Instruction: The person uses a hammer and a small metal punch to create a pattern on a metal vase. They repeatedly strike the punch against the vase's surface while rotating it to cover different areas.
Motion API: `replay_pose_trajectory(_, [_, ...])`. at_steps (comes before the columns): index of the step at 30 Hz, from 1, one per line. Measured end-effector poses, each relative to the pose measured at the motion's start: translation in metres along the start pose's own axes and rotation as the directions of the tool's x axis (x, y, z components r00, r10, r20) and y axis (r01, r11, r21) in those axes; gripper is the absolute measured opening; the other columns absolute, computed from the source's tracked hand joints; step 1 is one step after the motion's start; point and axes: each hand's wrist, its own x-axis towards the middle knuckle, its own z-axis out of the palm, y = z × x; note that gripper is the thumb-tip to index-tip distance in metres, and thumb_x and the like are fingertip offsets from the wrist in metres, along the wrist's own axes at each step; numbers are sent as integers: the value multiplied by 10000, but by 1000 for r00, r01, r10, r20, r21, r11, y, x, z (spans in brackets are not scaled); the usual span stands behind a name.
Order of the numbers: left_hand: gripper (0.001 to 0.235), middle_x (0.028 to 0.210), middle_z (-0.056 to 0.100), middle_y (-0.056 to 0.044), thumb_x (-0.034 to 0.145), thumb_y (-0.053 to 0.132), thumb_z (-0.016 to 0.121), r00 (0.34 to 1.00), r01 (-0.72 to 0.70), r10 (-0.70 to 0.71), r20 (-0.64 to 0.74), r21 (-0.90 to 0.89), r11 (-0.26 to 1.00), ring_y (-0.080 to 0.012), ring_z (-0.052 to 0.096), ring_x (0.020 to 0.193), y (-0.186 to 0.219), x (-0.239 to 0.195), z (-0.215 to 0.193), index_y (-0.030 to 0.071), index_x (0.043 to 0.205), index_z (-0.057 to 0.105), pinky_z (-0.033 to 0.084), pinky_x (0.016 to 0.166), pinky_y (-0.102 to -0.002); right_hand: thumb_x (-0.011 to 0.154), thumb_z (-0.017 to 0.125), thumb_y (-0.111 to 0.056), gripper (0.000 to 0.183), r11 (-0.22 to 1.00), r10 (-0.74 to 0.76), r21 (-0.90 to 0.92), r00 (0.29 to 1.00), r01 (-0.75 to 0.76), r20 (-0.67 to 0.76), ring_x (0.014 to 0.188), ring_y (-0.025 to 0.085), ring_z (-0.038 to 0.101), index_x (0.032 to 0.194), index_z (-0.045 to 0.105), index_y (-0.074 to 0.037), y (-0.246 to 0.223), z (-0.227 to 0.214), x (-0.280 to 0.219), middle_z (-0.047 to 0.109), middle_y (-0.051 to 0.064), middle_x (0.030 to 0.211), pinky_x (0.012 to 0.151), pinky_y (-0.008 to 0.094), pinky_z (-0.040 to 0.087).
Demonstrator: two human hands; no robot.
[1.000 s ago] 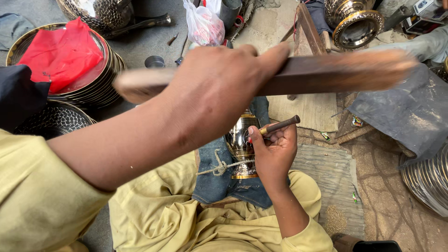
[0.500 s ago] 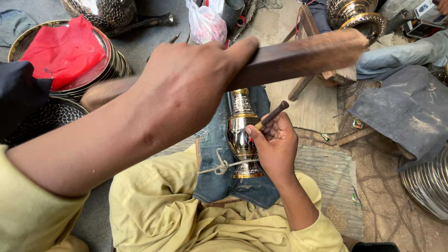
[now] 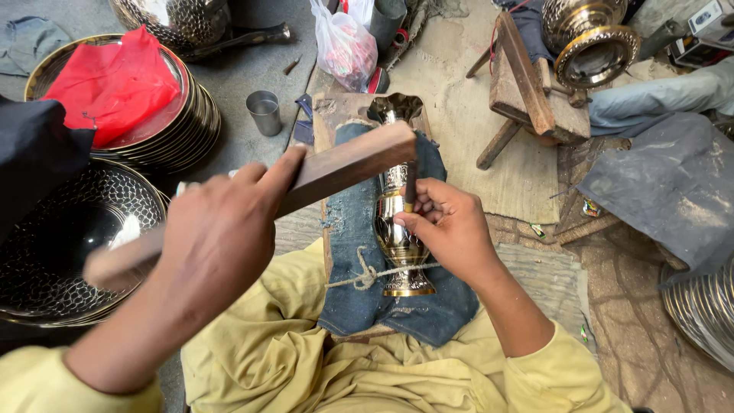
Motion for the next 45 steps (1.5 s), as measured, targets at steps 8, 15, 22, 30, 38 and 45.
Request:
replay_pose_trajectory(8, [868, 1060, 703, -112, 713, 38, 674, 965, 252, -226, 132, -246, 936, -373, 705, 787, 11, -56, 109, 228, 1526, 436, 558, 663, -495, 845, 779, -34, 438, 992, -59, -84, 929, 96, 365, 765, 33, 613, 1270, 672, -60, -11, -30, 42, 667, 0, 882, 663, 212, 522])
replay_pose_trajectory(15, [891, 948, 683, -67, 705, 47, 690, 944, 328, -328, 23, -151, 933, -310, 698, 756, 21, -70, 134, 234, 1542, 450, 552, 639, -453, 885, 776, -61, 361, 930, -242, -58, 723, 362, 647, 805, 142, 632, 1234, 684, -44, -25, -35, 64, 678, 45, 890, 747, 300, 544])
replay_pose_trajectory(22, [658, 923, 702, -57, 839, 118, 748, 747, 298, -616, -251, -702, 647, -192, 713, 761, 12, -85, 126, 67, 1437, 477, 574, 667, -366, 867, 716, -56, 375, 926, -150, -141, 681, 352, 716, 875, 197, 754, 1239, 675, -59, -34, -32, 71, 725, 74, 951, 791, 349, 596])
replay_pose_trajectory(30, [658, 1031, 706, -163, 769, 28, 737, 819, 77, -175, -546, -196, 977, -314, 704, 863, -11, -73, 109, 49, 1393, 531, 548, 739, -422, 841, 749, -69, 346, 819, -294, -171, 657, 547, 694, 909, 321, 727, 1182, 694, -41, -32, -31, 65, 717, 124, 958, 772, 402, 564])
replay_pose_trajectory(38, [650, 923, 697, -110, 827, 86, 738, 911, 112, -267, -314, -436, 893, -275, 707, 780, -4, -34, 69, 116, 1432, 500, 556, 688, -406, 872, 775, -94, 350, 936, -168, -228, 910, 267, 378, 697, 142, 615, 1206, 679, -53, -23, -23, 37, 659, 72, 820, 634, 303, 527])
replay_pose_trajectory(45, [673, 853, 684, -140, 818, 63, 659, 988, -5, -11, -154, -107, 994, -359, 699, 731, 3, 11, 11, 168, 1458, 478, 538, 599, -475, 883, 767, -38, 332, 990, -104, -92, 992, 111, 77, 683, 18, 607, 1191, 643, -41, -10, -11, 19, 658, -12, 809, 610, 207, 528])
